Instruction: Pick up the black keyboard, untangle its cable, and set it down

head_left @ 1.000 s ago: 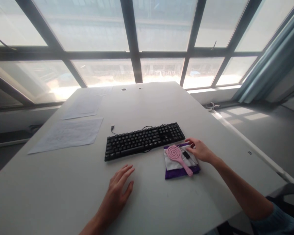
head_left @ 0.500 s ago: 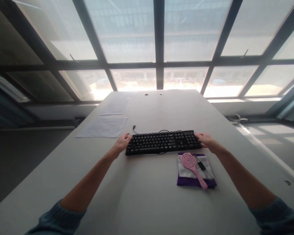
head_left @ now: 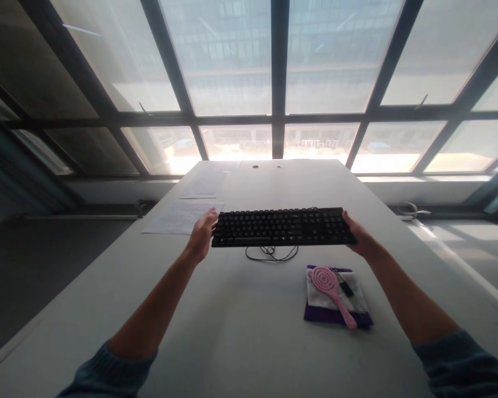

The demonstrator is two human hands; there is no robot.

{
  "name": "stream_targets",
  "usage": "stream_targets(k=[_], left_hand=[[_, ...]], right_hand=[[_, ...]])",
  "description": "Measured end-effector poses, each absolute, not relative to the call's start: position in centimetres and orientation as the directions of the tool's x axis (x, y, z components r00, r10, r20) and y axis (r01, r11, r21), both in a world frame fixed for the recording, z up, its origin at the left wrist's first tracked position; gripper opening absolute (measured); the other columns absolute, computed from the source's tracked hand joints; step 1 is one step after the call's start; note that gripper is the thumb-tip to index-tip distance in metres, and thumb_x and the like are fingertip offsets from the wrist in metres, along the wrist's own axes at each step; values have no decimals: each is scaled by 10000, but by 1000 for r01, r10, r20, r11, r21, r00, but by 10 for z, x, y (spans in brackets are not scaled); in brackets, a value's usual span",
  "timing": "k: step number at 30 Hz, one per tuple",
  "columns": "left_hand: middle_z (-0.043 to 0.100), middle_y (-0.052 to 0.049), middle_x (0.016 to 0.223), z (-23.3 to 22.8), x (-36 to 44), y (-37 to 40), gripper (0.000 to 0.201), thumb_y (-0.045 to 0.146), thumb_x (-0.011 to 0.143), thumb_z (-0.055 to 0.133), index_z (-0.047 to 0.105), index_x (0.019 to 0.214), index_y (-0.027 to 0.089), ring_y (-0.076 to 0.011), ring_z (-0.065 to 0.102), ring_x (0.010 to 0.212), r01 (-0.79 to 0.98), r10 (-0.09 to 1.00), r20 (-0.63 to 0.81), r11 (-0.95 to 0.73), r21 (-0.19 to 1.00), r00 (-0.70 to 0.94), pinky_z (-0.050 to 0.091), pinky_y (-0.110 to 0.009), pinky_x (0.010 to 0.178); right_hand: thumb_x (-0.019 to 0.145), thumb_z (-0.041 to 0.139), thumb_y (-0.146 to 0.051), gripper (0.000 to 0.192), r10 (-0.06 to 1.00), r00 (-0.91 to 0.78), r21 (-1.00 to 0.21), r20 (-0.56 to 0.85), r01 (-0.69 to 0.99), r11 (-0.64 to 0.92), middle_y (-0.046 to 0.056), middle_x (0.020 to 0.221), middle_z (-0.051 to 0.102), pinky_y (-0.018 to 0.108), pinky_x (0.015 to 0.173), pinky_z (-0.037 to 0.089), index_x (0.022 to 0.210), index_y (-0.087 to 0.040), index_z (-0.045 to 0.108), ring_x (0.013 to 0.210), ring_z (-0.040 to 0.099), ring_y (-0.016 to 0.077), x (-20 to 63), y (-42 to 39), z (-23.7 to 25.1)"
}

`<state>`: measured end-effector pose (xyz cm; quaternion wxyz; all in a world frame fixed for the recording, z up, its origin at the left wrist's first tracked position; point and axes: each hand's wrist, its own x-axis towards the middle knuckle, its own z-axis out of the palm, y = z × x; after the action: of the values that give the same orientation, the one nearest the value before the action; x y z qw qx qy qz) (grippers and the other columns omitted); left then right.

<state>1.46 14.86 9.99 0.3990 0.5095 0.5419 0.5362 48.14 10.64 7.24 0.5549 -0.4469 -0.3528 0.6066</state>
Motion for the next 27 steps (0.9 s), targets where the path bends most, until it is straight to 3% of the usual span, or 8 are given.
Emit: stream_targets(k=[5,8,11,13,16,18,22,27], left_hand=[[627,-170,1275,105,18,166,567,527,970,355,508,1390,178,-240,674,1031,256,953,232,-178,950,-197,557,-385,867],[624,-187,1240,74,40,156,475,465,949,424,601,1261,154,-305,624,1132,451,945,294,-203,869,-142,528,-477,944],[608,-196,1315,34,82,132,376,424,875,610,688,1122,151,-365,499,1317,629,948,307,-287,722,81,358,-558,1147],[567,-175,1413,15,111,119,469,452,847,685,670,1226,175,-368,417,1405,687,927,274,-375,622,257,248,-573,1211],[509,-129,1500,5,136,109,696,548,741,811,621,1342,253,-381,366,1443,713,865,207,-495,496,457,229,-587,1215],[527,-115,1476,8,138,107,659,545,758,812,630,1332,277,-368,400,1415,724,834,185,-545,423,520,289,-560,1186],[638,-94,1253,19,124,95,379,356,934,662,633,1300,259,-270,561,1215,733,792,177,-608,305,584,426,-431,1053],[659,-67,1011,28,111,66,269,125,939,546,663,1167,208,-224,646,938,735,767,122,-640,225,630,443,-401,958]], right_hand=[[971,536,-589,443,995,98,-915,-27,-403,15,76,1082,783,478,912,624,1180,-231,693,1105,717,307,477,106,82],[937,596,-588,439,988,154,-904,26,-418,89,69,1092,781,489,918,623,1182,-236,686,1113,714,304,478,105,83],[916,621,-593,438,976,205,-901,74,-405,154,47,1090,780,475,915,625,1180,-250,685,1117,713,290,480,104,83],[916,614,-600,436,968,235,-897,86,-405,178,35,1087,779,466,906,628,1175,-256,686,1115,713,281,480,103,84],[921,602,-610,459,953,293,-874,80,-439,209,47,1096,776,447,890,635,1187,-245,681,1105,716,271,475,100,87],[922,600,-615,478,944,323,-865,75,-450,223,55,1099,774,428,884,638,1201,-235,676,1097,718,264,471,97,89],[923,607,-609,468,930,362,-856,58,-462,233,63,1089,775,405,879,641,1178,-224,680,1085,723,262,467,94,84],[913,633,-601,456,939,343,-838,35,-502,215,87,1105,771,423,882,642,1148,-213,681,1105,717,282,460,97,65]])
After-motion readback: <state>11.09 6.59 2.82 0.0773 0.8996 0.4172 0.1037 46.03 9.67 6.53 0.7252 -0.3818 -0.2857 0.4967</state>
